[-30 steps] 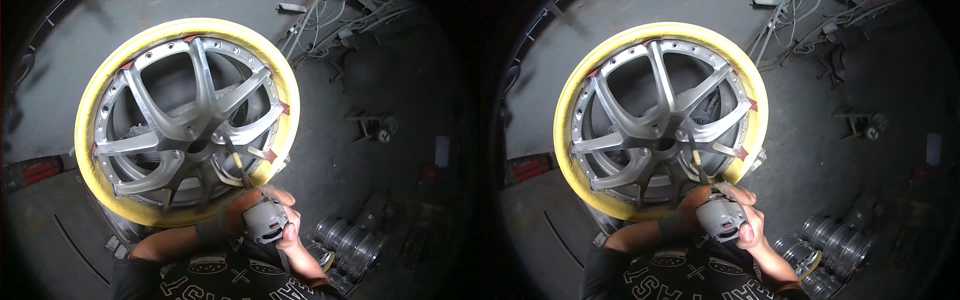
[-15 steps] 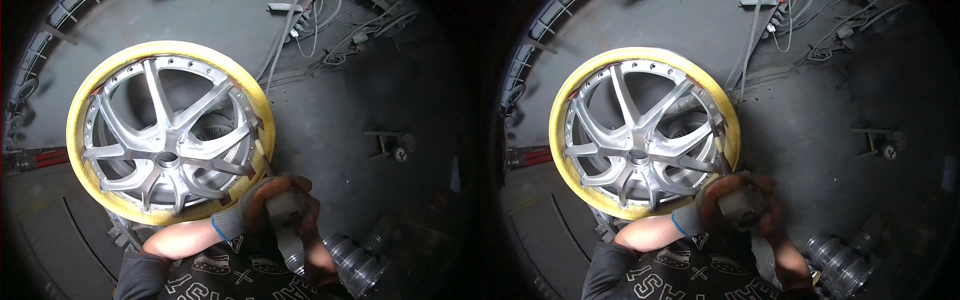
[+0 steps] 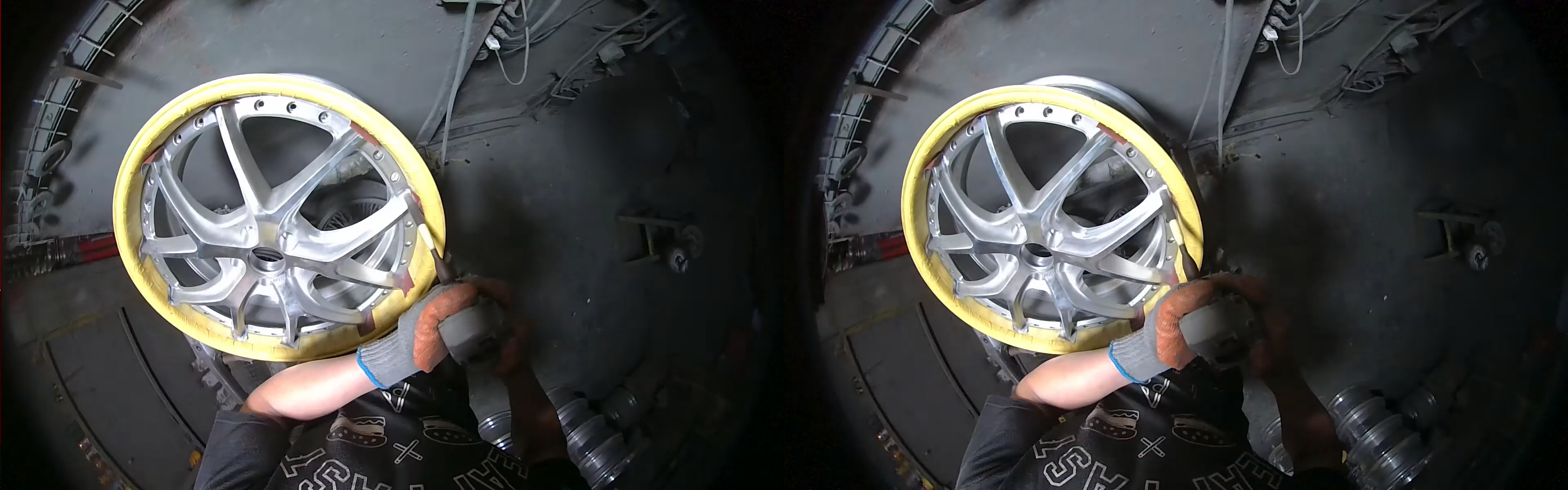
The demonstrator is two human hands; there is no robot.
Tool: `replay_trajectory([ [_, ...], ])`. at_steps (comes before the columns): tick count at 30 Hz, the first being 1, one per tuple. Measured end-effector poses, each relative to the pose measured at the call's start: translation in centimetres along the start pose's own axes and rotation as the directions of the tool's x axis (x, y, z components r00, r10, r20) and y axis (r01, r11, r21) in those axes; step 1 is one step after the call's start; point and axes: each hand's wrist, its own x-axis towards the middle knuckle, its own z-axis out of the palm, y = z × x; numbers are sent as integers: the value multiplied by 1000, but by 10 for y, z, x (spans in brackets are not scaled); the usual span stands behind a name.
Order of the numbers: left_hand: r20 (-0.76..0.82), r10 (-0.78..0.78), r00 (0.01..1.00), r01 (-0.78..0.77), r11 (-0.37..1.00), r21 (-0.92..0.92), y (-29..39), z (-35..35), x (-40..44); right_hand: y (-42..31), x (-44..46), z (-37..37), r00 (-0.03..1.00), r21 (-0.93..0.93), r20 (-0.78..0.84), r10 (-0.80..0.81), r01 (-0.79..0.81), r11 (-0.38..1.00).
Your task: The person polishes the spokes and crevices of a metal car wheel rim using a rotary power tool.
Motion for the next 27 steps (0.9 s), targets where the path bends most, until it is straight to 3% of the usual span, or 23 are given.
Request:
replay_trajectory([
  [2,3,20,1000,-20,965,262,4,-2,-3,0,-1,2,1000,-14,11,8,-7,1000],
  [5,29,65,997,-70,969,238,7,-5,-12,-6,-3,8,999,-62,22,26,-24,998],
  [8,119,39,992,-95,853,514,4,-8,-26,-13,-8,20,998,-93,14,66,-65,994],
  [9,86,48,995,-49,999,6,-10,-7,-28,-14,-11,24,995,-90,4,95,-95,991],
  [11,56,38,998,-5,862,-506,-21,-12,-38,-9,-18,30,994,-8,-5,108,-108,994],
  [13,15,-192,981,160,766,-622,-18,-26,-54,-9,-21,35,993,77,-13,120,-119,990],
  [16,18,-519,855,338,531,-777,-10,-41,-70,-12,-25,45,1000,76,-13,-10,11,997],
  [17,19,-518,855,338,531,-777,-10,-40,-72,-13,-29,51,999,65,-8,46,-45,997],
  [18,160,-407,899,315,349,-883,-5,-32,-68,-13,-32,55,997,60,-6,73,-72,996],
  [20,271,-262,926,315,146,-938,17,-22,-65,-11,-37,63,997,4,1,73,-73,997],
  [23,262,-258,930,330,274,-903,41,-22,-71,-10,-45,73,998,-8,15,59,-59,998],
  [26,108,-387,916,287,442,-850,47,-30,-81,-12,-47,88,999,16,11,47,-47,999],
  [27,173,-393,903,357,462,-812,65,-24,-76,-12,-47,92,1000,-1,0,23,-23,1000],
])
